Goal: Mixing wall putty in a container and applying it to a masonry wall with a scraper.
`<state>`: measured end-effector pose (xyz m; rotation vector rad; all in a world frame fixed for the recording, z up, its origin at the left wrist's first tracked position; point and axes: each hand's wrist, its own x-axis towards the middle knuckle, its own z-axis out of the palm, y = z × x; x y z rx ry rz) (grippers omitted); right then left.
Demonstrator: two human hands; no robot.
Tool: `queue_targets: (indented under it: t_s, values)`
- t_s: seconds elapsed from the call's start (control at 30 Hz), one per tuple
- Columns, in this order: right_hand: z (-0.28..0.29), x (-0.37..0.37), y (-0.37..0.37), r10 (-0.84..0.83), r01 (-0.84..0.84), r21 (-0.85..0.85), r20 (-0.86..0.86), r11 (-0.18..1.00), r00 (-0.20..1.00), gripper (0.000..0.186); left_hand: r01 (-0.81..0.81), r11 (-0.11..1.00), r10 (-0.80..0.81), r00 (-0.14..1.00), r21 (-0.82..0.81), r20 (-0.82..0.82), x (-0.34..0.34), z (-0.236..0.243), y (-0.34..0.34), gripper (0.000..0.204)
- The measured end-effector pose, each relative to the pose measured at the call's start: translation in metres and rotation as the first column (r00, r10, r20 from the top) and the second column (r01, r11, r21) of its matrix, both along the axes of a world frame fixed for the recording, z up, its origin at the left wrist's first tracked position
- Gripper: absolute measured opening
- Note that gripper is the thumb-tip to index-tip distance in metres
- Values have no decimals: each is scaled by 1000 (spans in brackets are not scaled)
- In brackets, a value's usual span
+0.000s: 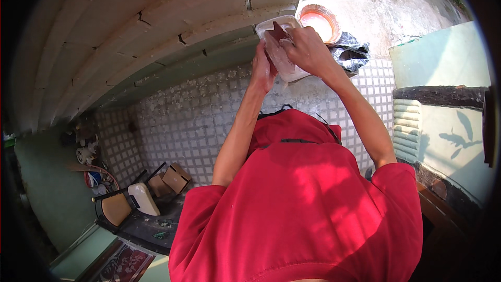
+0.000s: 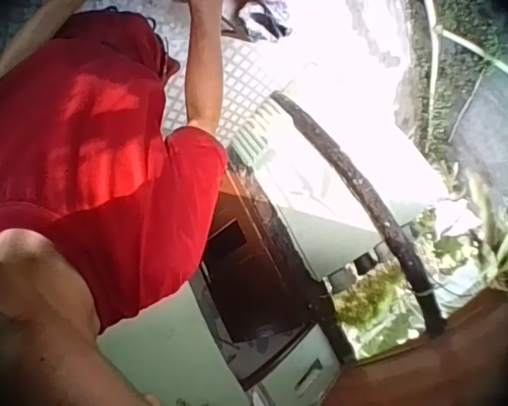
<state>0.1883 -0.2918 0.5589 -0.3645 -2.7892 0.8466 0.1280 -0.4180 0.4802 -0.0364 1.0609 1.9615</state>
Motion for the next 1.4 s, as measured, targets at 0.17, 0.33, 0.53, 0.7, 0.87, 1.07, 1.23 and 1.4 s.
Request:
queue_targets:
  t_s: [0.17, 0.33, 0.53, 0.7, 0.87, 1.07, 1.23, 1.4]
  values:
    - [8, -7, 5, 1, -6, -88, -56, 996, 998, 26, 22, 997, -25, 999, 67, 34, -10, -2, -6, 56]
    - [-5, -10, 8, -35, 42, -90, 76, 995, 997, 28, 33, 998, -35, 999, 52, 42, -15, 0, -9, 59]
    - [21, -8, 26, -83, 83, 14, -20, 996, 996, 28, -7, 1000, 7, 1000, 9, 20, -21, -2, -14, 60]
    - [22, -13, 12, -96, 110, 129, -112, 986, 989, 26, -47, 998, 43, 996, 50, 72, -26, -6, -17, 55]
    - [3, -19, -7, -95, 93, 70, 17, 993, 995, 26, -19, 1000, 19, 999, -5, 38, -28, -3, -17, 56]
    - [4, -25, -23, -40, 40, -14, -24, 999, 999, 27, 35, 999, -37, 998, 36, 47, -33, -3, -21, 57]
    - [6, -30, -25, -29, 31, -60, 26, 998, 999, 27, 88, 993, -92, 994, 76, 52, -44, -7, -26, 58]
    - [5, -28, -16, -93, 98, -45, 104, 994, 990, 26, 0, 998, -5, 996, 69, 84, -45, -8, -29, 56]
